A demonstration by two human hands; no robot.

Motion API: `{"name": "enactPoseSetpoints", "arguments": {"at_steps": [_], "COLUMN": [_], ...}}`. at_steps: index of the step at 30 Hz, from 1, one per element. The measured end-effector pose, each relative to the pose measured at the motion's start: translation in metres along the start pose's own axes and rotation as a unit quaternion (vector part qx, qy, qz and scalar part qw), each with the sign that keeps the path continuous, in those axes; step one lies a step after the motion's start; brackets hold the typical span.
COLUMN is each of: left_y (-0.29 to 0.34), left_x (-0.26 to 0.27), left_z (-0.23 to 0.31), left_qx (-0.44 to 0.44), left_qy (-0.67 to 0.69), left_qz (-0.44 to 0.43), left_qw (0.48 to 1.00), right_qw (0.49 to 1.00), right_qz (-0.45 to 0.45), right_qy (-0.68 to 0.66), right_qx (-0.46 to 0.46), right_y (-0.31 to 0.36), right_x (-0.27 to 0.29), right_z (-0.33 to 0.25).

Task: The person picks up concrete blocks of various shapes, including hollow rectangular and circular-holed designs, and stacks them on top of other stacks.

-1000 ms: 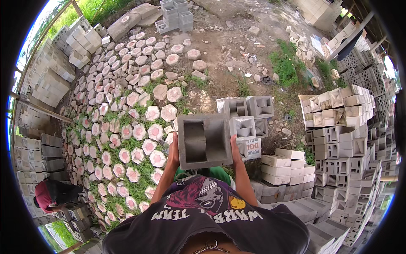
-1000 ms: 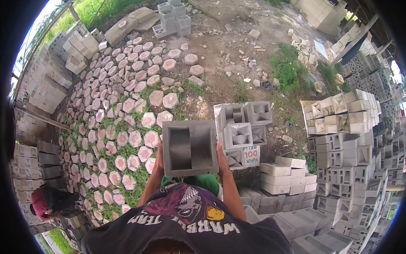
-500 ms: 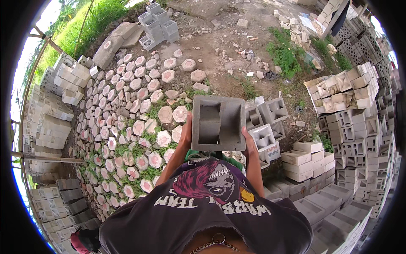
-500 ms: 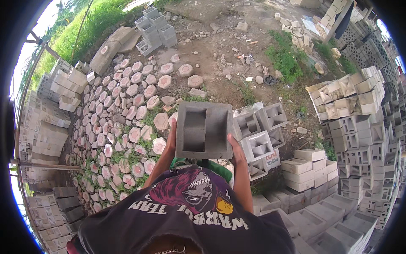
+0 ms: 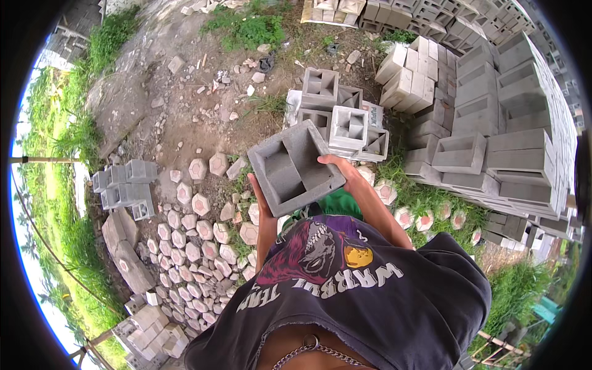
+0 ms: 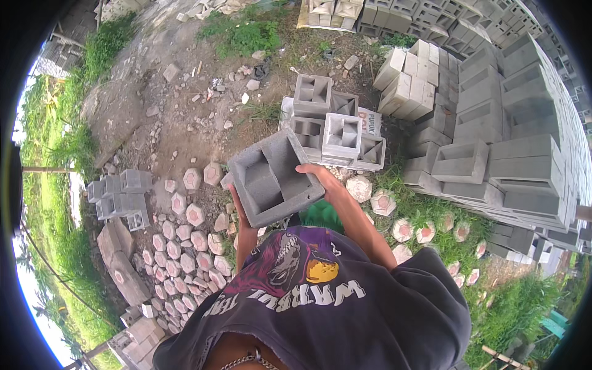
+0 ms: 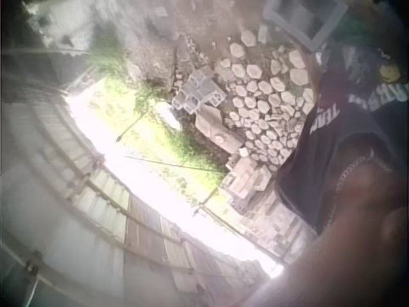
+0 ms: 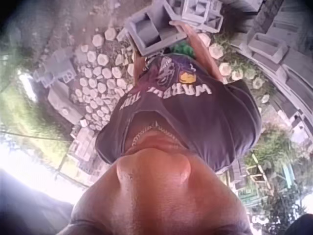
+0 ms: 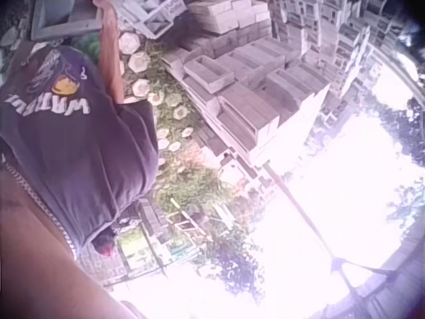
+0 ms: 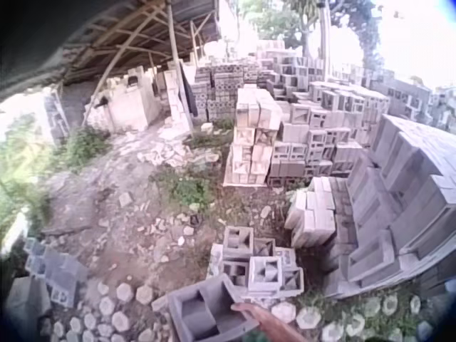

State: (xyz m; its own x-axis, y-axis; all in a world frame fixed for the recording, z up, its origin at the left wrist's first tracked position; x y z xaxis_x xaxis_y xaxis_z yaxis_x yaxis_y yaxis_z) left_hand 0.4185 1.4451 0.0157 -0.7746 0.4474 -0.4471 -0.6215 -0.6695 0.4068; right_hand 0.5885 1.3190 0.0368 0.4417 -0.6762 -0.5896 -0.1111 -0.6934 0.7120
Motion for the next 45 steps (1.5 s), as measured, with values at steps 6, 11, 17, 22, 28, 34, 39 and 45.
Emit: {"name": "enactPoseSetpoints", "arguments": {"at_steps": [6,11,17,22,28,34,39,45], "left_y": [-0.063,-0.109,-0.160,-0.202,-0.253,-0.291,-0.340,-0.403], "left_x": [-0.050,-0.057,-0.065,-0.066,-0.033,0.002,0.081,0.168], "left_z": [0.031,0.048,0.046,0.022,-0.029,-0.112,-0.177,-0.262], "left_qx": [0.056,0.093,0.159,0.243,0.349,0.455,0.459,0.476], "left_qy": [-0.021,-0.055,-0.090,-0.103,-0.060,-0.070,-0.113,-0.066], "left_qz": [-0.060,-0.089,-0.117,-0.141,-0.183,-0.179,-0.146,-0.091], "left_qw": [0.996,0.990,0.976,0.954,0.917,0.870,0.869,0.872], "right_qw": [0.998,0.997,0.992,0.981,0.956,0.928,0.920,0.943], "right_qz": [0.040,-0.010,0.014,0.063,0.099,0.175,0.194,0.238], "right_qy": [-0.019,-0.059,-0.113,-0.167,-0.266,-0.324,-0.340,-0.227], "right_qx": [0.042,0.057,0.060,0.079,0.078,0.063,0.016,0.051], "right_y": [-0.019,-0.072,-0.111,-0.118,-0.153,-0.233,-0.307,-0.390], "right_x": [-0.003,-0.017,-0.002,0.022,0.048,0.115,0.151,0.203], "right_z": [-0.050,-0.081,-0.101,-0.096,-0.069,0.017,0.063,0.062]}}
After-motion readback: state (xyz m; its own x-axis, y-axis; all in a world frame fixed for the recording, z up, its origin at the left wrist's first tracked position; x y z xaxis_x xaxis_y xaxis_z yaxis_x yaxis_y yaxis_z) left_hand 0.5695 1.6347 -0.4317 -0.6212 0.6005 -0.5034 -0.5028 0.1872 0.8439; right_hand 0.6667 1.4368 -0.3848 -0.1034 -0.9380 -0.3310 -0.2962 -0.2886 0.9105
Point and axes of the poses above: each hand's wrist, its own y-axis away from the middle knuckle, its own x-axis out of the back of the hand, z = x × y, the point moved 8 cm from there along -y, towards the middle knuckle, and after that the axes turned 12 degrees about -y, right-handed, at the moved point
